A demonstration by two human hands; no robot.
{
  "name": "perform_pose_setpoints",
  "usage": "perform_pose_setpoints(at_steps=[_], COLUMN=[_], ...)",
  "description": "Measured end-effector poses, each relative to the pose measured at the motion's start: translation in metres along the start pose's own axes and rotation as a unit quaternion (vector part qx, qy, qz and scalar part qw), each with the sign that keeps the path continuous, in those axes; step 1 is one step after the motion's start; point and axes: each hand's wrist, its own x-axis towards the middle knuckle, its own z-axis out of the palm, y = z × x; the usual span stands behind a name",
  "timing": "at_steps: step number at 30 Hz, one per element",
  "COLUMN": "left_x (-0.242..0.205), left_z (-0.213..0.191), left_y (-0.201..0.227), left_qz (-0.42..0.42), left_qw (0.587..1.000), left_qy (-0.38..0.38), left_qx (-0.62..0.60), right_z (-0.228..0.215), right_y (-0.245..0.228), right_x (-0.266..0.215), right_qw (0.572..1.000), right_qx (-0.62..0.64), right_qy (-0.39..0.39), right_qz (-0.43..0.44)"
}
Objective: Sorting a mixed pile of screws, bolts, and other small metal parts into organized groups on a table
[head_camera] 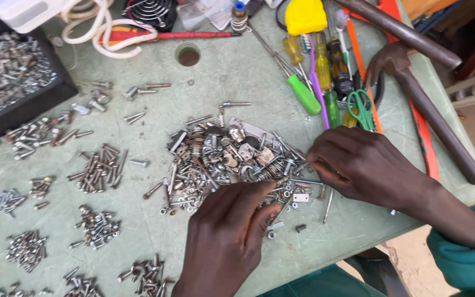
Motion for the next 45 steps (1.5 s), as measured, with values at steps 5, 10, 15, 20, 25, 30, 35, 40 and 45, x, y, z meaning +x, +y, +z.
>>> perform_pose_setpoints(at_steps=[5,10,15,20,25,30,35,40,45], left_x=[-0.002,-0.009,-0.013,-0.014,-0.03,-0.036,-0.016,0.0,-0.024], left_z=[0.0,0.002,0.0,0.01,0.012,-0.07,-0.16,-0.205,-0.176], left_y=[-0.002,-0.007,-0.005,0.003,0.001,-0.022,-0.072,-0.116,-0.052], left_qz=[-0.001,-0.008,-0.015,-0.016,-0.034,-0.093,-0.157,-0.241,-0.217], left_qw=[1.0,0.999,0.998,0.998,0.987,0.99,0.954,0.872,0.916], left_qy=[0.029,0.034,0.052,0.022,0.097,0.098,0.099,0.06,0.086], left_qx=[-0.009,-0.04,-0.041,-0.061,-0.121,0.046,0.235,0.421,0.326], right_z=[-0.015,-0.002,-0.022,-0.025,-0.013,0.02,0.053,0.037,0.063], right_y=[-0.001,0.0,-0.012,-0.037,-0.05,0.019,0.071,0.072,0.117], right_x=[0.004,0.004,0.009,0.022,0.03,0.002,-0.026,-0.012,-0.031], right_qw=[0.998,0.999,0.997,0.982,0.976,0.976,0.962,0.975,0.963], right_qx=[0.019,0.017,0.068,0.19,0.217,0.169,0.163,0.142,0.171], right_qy=[0.027,-0.015,0.025,-0.009,0.017,-0.019,0.019,0.038,0.053], right_qz=[-0.057,-0.049,0.004,0.01,0.032,0.133,0.217,0.165,0.2])
